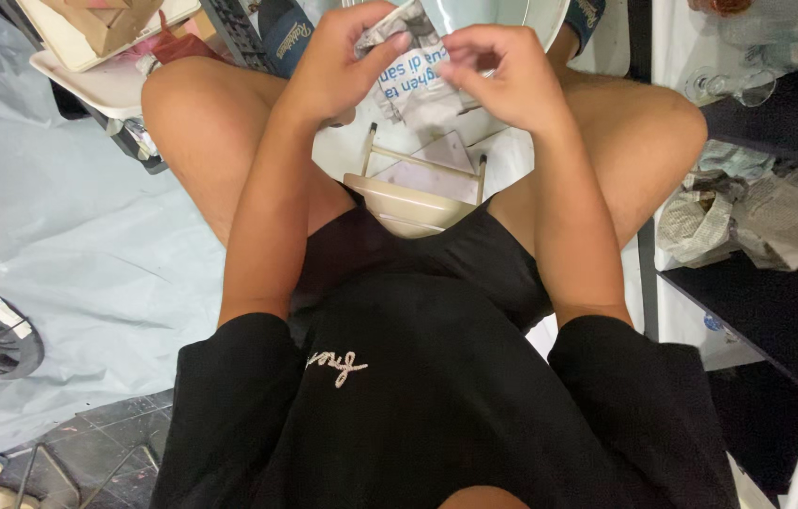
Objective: The person sits cross-legged and repeatedly wraps small glass items in newspaper, then places the wrapped bundles on a nearby shelf. The person handles each glass individually, folds newspaper around it, and sets the bundle aside.
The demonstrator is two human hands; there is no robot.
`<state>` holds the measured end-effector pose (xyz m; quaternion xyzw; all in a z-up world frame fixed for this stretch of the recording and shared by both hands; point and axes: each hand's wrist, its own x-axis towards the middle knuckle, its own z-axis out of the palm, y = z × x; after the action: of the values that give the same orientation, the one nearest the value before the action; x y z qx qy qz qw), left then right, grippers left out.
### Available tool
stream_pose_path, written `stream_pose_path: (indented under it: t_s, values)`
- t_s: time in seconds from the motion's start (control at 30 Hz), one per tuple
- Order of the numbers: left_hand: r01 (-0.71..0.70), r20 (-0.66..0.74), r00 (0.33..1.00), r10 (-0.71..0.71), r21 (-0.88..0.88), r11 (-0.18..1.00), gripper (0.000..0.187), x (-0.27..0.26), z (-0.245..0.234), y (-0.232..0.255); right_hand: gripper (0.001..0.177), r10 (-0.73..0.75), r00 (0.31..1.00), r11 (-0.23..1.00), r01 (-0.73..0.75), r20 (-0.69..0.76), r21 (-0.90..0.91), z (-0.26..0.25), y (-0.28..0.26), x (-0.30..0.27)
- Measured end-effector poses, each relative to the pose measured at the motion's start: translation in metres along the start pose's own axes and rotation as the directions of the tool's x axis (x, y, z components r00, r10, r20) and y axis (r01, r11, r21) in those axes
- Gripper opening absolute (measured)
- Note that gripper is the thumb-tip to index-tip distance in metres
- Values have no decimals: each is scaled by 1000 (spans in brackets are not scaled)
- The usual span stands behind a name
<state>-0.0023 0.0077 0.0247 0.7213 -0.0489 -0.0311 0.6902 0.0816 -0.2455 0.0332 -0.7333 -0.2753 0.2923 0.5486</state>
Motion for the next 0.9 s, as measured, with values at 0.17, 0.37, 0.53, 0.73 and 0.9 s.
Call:
stream_pose_path:
  t_s: [0.17,0.37,0.53,0.73,0.9]
  values:
    - [-36,-119,992,28,-64,997,25,3,9,-11,19,83,996,992,-82,-11,94,4,7,0]
    - [-75,-272,960,-62,-466,882,35,10,25,-35,14,26,967,943,61,-255,328,9,23,7]
    - [-43,-188,982,-26,-356,934,20,8,36,-36,23,63,973,901,41,-224,432,13,21,9]
    - [-263,-194,952,238,-116,958,23,8,27,-14,19,-188,964,921,240,-188,308,16,-3,14]
    - [-262,-209,945,253,-15,965,24,5,23,5,25,167,984,673,-71,-58,736,11,-19,11]
